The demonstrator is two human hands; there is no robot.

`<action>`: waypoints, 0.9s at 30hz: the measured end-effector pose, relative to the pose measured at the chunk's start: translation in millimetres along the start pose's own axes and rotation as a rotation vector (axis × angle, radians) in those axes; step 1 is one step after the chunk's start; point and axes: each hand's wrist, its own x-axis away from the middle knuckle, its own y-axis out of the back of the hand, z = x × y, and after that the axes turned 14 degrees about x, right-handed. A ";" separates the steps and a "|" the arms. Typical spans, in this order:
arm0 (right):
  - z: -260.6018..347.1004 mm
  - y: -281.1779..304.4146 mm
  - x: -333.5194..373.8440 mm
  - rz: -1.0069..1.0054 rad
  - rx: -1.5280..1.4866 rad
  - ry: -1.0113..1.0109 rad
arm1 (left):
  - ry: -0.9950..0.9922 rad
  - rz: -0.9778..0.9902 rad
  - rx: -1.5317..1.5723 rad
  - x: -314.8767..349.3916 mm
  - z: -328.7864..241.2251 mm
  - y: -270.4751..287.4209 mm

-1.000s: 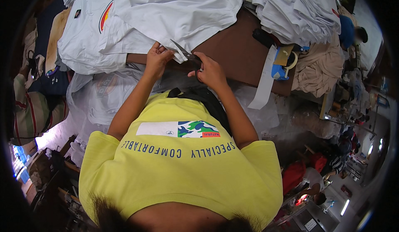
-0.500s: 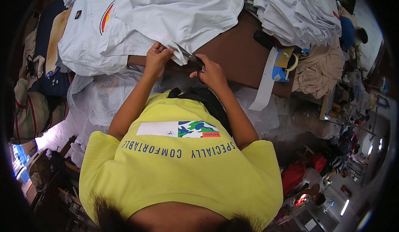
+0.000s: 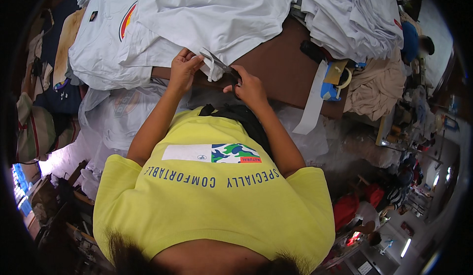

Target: The person uses shears to trim excess threads from t-shirts and then folds and stacks the shirts on a work table.

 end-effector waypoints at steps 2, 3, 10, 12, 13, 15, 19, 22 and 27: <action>8.8 7.3 -7.9 0.069 0.017 -0.031 | -0.004 0.003 -0.007 0.6 0.7 -0.6; 9.7 7.8 -10.6 0.070 0.007 -0.026 | 0.000 0.007 -0.013 0.9 1.7 0.1; -3.4 1.0 -10.8 0.059 -0.093 -0.015 | -0.023 0.032 -0.044 3.3 0.6 -2.3; -9.3 -3.7 -9.6 0.029 -0.093 0.002 | -0.026 0.033 -0.043 6.0 -0.7 -4.8; -11.9 -5.9 -10.2 0.007 -0.075 0.023 | -0.028 0.034 -0.042 6.9 -1.1 -5.9; -2.5 0.5 -12.9 0.011 -0.048 0.035 | -0.039 0.026 -0.049 7.2 -0.6 -6.0; 13.5 10.6 -22.4 0.050 -0.008 0.036 | -0.048 0.026 -0.059 7.3 0.1 -4.2; 12.2 7.7 -25.2 0.040 0.011 0.050 | -0.052 0.034 -0.055 8.0 -0.9 -5.8; -1.9 -3.0 -19.5 0.039 -0.077 0.012 | -0.048 0.033 -0.055 9.3 0.8 -5.2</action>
